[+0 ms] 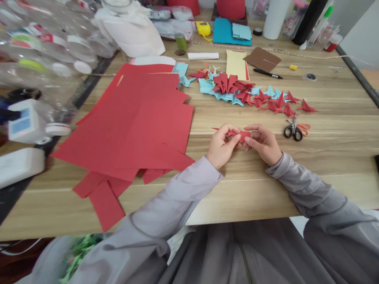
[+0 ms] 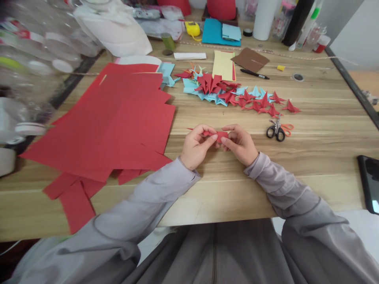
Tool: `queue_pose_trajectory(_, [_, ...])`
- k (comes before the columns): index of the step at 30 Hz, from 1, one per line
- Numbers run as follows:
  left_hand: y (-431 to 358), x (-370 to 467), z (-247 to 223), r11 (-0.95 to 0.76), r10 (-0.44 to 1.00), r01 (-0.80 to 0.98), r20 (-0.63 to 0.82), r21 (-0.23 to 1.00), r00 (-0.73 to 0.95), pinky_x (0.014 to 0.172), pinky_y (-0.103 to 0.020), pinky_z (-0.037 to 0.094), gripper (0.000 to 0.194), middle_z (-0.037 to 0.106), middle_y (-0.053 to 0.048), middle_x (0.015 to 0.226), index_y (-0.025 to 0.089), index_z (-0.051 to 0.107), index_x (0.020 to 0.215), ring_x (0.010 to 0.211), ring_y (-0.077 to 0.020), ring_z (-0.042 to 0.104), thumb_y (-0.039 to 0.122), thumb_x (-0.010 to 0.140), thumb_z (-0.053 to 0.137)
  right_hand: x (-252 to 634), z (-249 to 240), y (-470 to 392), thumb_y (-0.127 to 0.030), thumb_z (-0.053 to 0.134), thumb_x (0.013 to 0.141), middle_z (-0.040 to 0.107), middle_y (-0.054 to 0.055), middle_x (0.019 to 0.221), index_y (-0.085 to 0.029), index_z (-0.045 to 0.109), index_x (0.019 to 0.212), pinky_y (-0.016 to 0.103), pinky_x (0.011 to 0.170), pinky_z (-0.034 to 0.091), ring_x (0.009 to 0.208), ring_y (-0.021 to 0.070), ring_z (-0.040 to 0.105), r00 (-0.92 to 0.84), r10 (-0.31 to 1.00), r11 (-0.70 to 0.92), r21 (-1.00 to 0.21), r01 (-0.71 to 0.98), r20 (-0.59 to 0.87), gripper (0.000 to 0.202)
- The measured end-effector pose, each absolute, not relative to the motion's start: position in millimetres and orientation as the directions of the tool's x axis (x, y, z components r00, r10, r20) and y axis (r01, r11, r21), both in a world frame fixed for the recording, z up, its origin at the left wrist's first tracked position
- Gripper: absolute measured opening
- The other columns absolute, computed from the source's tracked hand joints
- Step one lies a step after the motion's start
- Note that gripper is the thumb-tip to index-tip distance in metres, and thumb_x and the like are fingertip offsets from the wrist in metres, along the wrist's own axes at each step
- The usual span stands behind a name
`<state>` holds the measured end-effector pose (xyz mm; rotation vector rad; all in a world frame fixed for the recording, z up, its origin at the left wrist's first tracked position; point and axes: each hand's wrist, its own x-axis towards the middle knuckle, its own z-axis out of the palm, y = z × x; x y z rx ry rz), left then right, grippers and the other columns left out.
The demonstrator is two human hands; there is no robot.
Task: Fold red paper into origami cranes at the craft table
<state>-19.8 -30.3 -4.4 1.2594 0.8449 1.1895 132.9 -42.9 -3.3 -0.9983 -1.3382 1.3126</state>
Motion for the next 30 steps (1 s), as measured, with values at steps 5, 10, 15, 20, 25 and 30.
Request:
queue_pose_trajectory(5, [-31.4, -19.5, -5.7, -0.087, 0.95, -0.186, 0.138, 0.979, 0.281, 0.058, -0.02, 0.048, 0.014, 0.057, 0.004, 0.067, 0.017, 0.052, 0.082, 0.057, -0.0072, 0.057, 0.024, 0.079, 0.064, 133.3, -5.2, -42.2, -0.04, 0.076, 0.068, 0.067, -0.002, 0.064, -0.018, 0.051, 0.102, 0.025, 0.054, 0.052, 0.055, 0.0115, 0.062, -0.191, 0.98, 0.038, -0.994, -0.103, 0.057, 0.047])
queue_pose_trajectory(10, [-32.2, -18.9, -4.3, -0.105, 0.939, -0.185, 0.159, 0.977, 0.305, 0.058, -0.02, 0.048, 0.012, 0.056, 0.004, 0.069, 0.017, 0.053, 0.079, 0.057, -0.0059, 0.056, 0.022, 0.079, 0.064, 133.5, -4.6, -41.7, -0.039, 0.078, 0.066, 0.067, -0.002, 0.063, -0.018, 0.052, 0.103, 0.024, 0.053, 0.052, 0.054, 0.0115, 0.062, -0.188, 0.982, 0.008, -0.993, -0.115, 0.03, 0.049])
queue_pose_trajectory(15, [-32.7, -18.2, -3.1, -0.044, 0.944, -0.215, 0.111, 0.976, 0.31, 0.057, -0.02, 0.048, 0.014, 0.057, 0.003, 0.068, 0.017, 0.053, 0.08, 0.056, -0.0067, 0.057, 0.024, 0.078, 0.065, 132.2, 0.3, -42.1, -0.038, 0.08, 0.063, 0.065, -0.003, 0.061, -0.018, 0.053, 0.099, 0.023, 0.05, 0.05, 0.055, 0.0119, 0.061, -0.181, 0.983, -0.007, -0.99, -0.14, 0.019, 0.049])
queue_pose_trajectory(20, [-33.4, -17.5, -2.6, -0.003, 0.941, -0.242, 0.084, 0.97, 0.328, 0.056, -0.021, 0.048, 0.017, 0.059, 0.003, 0.065, 0.017, 0.052, 0.081, 0.056, -0.0082, 0.059, 0.027, 0.078, 0.066, 133.1, 1.1, -42.3, -0.035, 0.077, 0.066, 0.064, -0.003, 0.06, -0.017, 0.054, 0.1, 0.023, 0.047, 0.047, 0.053, 0.0117, 0.06, -0.171, 0.985, -0.024, -0.982, -0.186, 0.008, 0.045])
queue_pose_trajectory(25, [-33.5, -17.6, -2.1, -0.009, 0.941, -0.252, 0.094, 0.968, 0.326, 0.054, -0.021, 0.046, 0.02, 0.06, 0.004, 0.061, 0.017, 0.052, 0.081, 0.052, -0.0073, 0.056, 0.029, 0.077, 0.067, 133.3, 1.0, -41.8, -0.038, 0.072, 0.072, 0.065, -0.003, 0.059, -0.016, 0.052, 0.104, 0.022, 0.044, 0.046, 0.051, 0.0123, 0.06, -0.205, 0.978, -0.077, -0.97, -0.23, -0.029, 0.044])
queue_pose_trajectory(30, [-32.6, -17.5, -1.8, -0.005, 0.932, -0.271, 0.103, 0.963, 0.348, 0.054, -0.021, 0.046, 0.02, 0.058, 0.004, 0.057, 0.017, 0.052, 0.081, 0.053, -0.008, 0.055, 0.033, 0.08, 0.065, 132.5, 1.3, -42.0, -0.035, 0.077, 0.066, 0.064, -0.004, 0.058, -0.017, 0.05, 0.105, 0.022, 0.046, 0.048, 0.051, 0.0114, 0.059, -0.23, 0.973, -0.063, -0.982, -0.176, -0.021, 0.051])
